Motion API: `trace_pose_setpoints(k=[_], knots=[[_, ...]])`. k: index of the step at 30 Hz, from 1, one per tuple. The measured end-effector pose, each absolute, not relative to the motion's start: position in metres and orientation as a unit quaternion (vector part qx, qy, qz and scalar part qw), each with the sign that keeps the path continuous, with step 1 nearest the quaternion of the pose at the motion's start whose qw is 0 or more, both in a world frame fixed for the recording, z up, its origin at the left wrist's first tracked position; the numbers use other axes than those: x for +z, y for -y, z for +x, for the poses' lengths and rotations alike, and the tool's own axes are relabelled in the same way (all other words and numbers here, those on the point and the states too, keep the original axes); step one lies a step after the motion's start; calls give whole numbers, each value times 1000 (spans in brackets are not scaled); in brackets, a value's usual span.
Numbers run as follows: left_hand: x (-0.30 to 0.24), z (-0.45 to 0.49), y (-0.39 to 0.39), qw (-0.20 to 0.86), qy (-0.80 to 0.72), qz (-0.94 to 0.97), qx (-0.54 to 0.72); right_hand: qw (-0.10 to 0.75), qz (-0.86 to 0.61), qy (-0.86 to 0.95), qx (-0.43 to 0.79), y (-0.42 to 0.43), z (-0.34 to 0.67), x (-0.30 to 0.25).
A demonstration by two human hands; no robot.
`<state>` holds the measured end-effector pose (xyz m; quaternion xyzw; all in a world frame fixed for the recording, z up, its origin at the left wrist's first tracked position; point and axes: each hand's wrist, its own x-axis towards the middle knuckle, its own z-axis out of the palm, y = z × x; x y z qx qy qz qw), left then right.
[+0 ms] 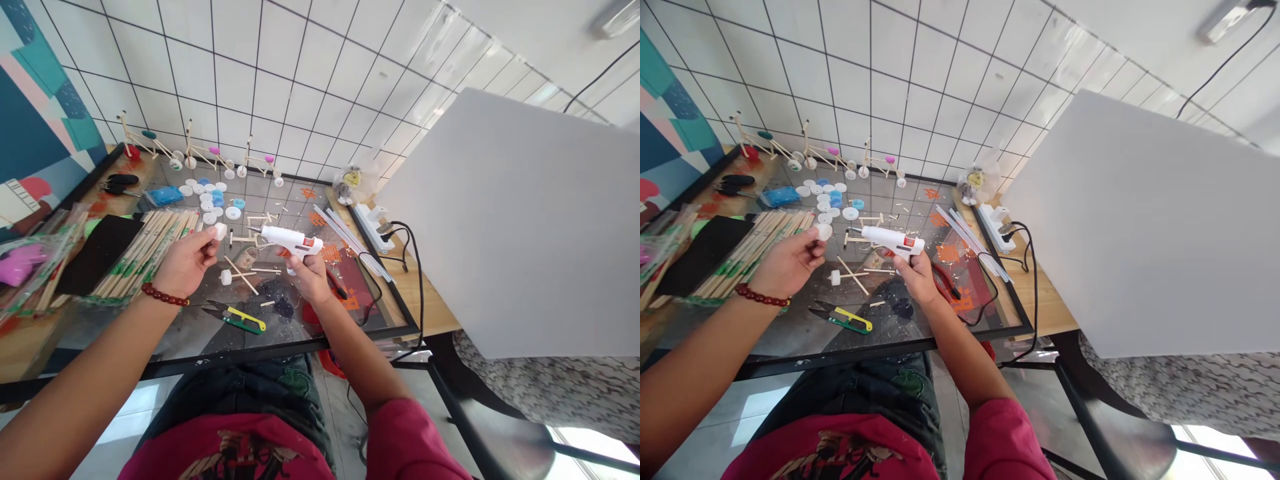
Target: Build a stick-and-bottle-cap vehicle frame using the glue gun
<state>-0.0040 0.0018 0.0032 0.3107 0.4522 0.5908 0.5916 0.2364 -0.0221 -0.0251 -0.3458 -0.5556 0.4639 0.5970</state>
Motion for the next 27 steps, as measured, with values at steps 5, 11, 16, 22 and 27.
trace_pose_setpoints(k=[5,11,16,22,27], knots=[[-2,-10,1,231,-501,580,599,609,-341,551,456,22,238,-26],[3,-15,3,-25,-470,694,544,603,-358,540,465,23,237,-24],[-5,-20,1,-74,-467,731,492,619,-345,537,457,25,237,-23],[-2,-17,3,127,-494,629,586,639,-365,530,422,22,246,-17],[-2,-18,2,206,-493,609,587,626,-362,532,440,23,246,-12]])
